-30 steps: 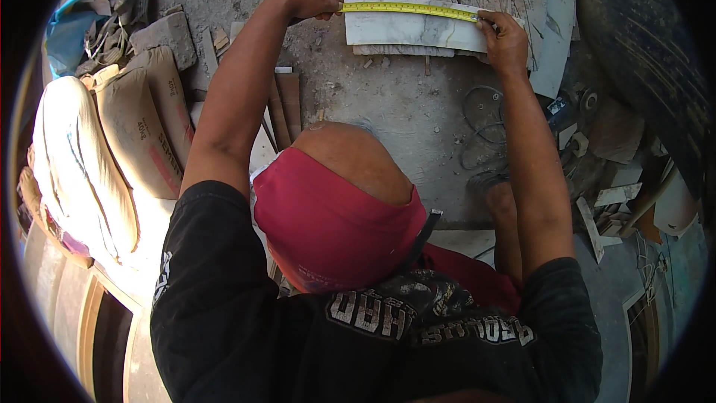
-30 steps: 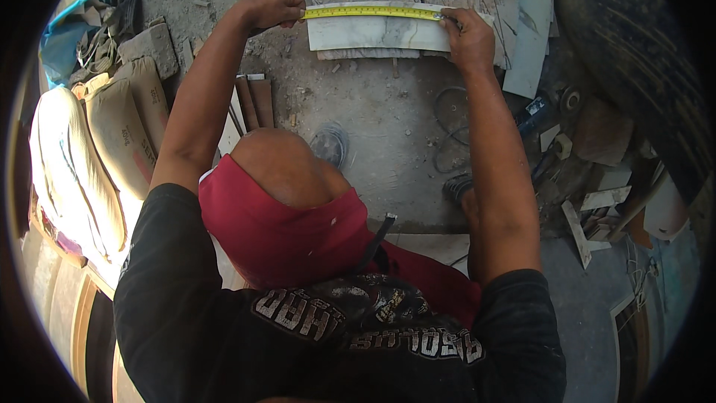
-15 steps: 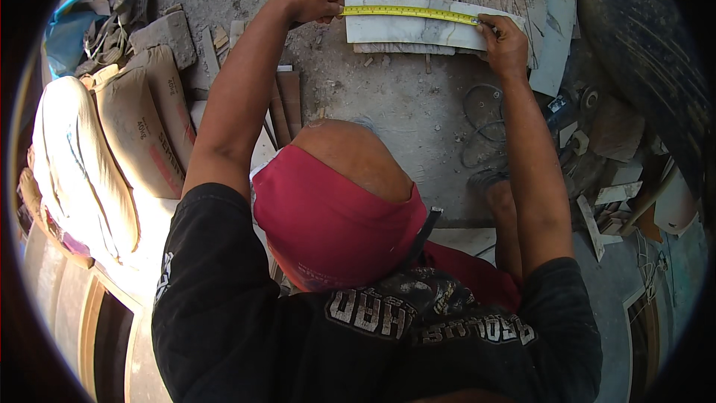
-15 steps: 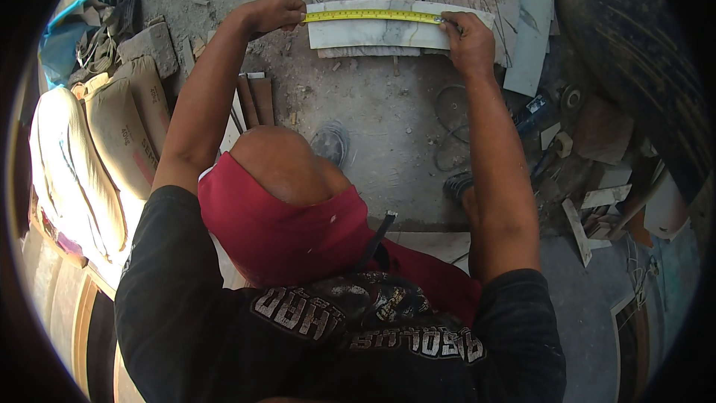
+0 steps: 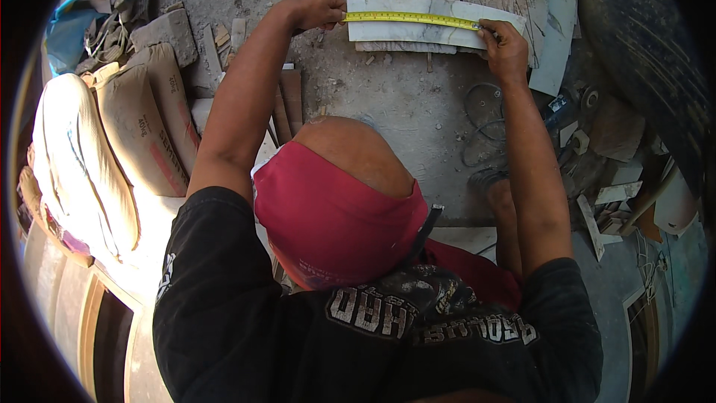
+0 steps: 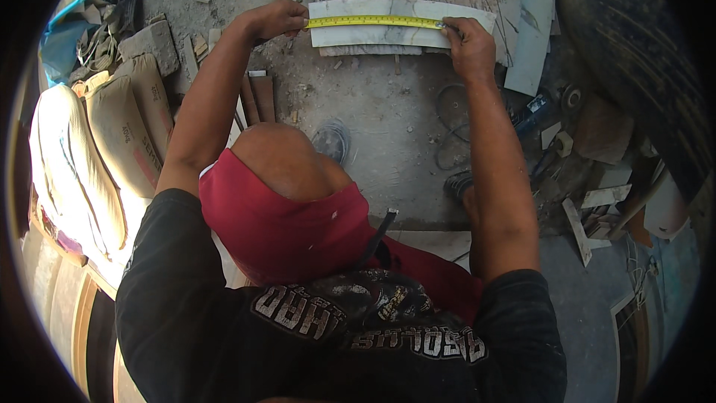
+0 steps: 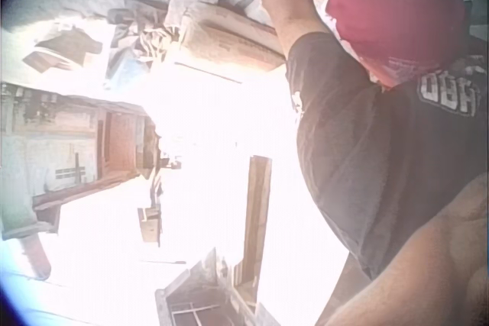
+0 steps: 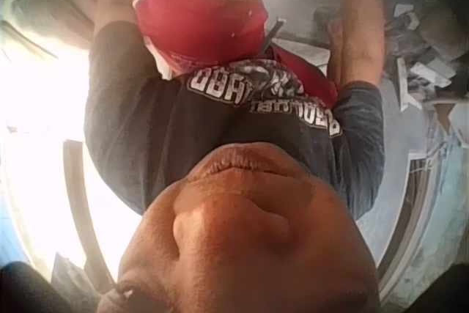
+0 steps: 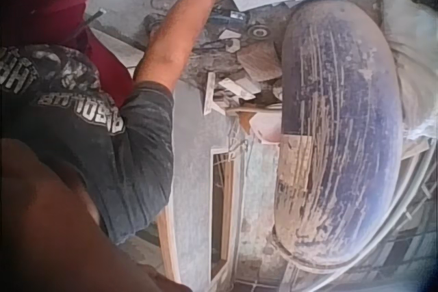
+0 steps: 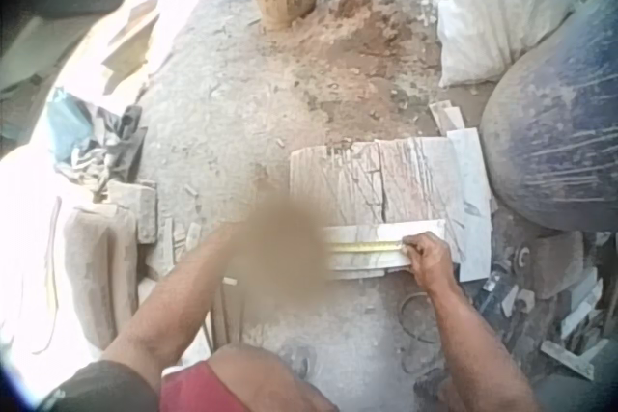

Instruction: The person measures a wall corner using a tape measure, sorts and measures tile pieces with the tape measure, and cuts a tile piece with an angle grinder.

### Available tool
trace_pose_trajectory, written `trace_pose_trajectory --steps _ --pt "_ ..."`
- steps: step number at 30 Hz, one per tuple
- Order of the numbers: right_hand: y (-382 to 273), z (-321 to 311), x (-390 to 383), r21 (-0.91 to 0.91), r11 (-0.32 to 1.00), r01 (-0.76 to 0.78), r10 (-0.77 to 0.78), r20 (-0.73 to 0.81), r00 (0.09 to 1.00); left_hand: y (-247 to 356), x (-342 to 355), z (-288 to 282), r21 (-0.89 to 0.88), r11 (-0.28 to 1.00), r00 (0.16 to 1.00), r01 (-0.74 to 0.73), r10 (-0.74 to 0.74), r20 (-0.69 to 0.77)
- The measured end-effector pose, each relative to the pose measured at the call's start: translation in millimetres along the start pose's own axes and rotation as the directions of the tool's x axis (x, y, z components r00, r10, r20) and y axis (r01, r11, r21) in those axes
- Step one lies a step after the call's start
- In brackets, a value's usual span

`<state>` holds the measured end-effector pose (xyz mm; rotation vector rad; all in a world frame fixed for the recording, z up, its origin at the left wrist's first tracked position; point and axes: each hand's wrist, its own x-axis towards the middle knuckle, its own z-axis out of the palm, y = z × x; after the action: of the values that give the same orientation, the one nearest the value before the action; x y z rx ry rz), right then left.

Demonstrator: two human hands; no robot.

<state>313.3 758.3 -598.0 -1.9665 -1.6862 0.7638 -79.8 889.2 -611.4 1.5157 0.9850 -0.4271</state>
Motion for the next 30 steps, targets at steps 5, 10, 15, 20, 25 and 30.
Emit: trace_pose_trajectory --steps 5,10,15,20,25,30 --pt "-1 0 -4 0.013 1.000 0.001 -0.001 0.008 1.000 -7 1 7 -0.015 1.000 1.000 -0.005 0.005 0.012" --pt "1 0 -11 0.004 1.000 0.008 -0.008 0.011 1.000 -9 0 12 -0.029 1.000 1.000 0.003 -0.003 -0.011" --pt "7 4 -17 0.056 0.998 -0.028 0.026 0.023 0.999 -8 -2 16 -0.033 0.999 1.000 -0.006 0.007 0.020" --pt "10 5 -21 0.065 0.998 -0.005 0.003 0.019 1.000 -9 -5 21 -0.062 0.998 0.999 0.016 -0.014 0.037" --pt "7 1 -26 0.059 0.998 -0.035 0.032 0.052 0.998 -9 -8 27 -0.092 0.996 1.000 0.013 -0.012 0.015" --pt "4 0 -30 0.018 1.000 0.000 0.000 0.030 1.000 -11 -9 32 -0.078 0.997 1.000 0.004 -0.002 0.024"
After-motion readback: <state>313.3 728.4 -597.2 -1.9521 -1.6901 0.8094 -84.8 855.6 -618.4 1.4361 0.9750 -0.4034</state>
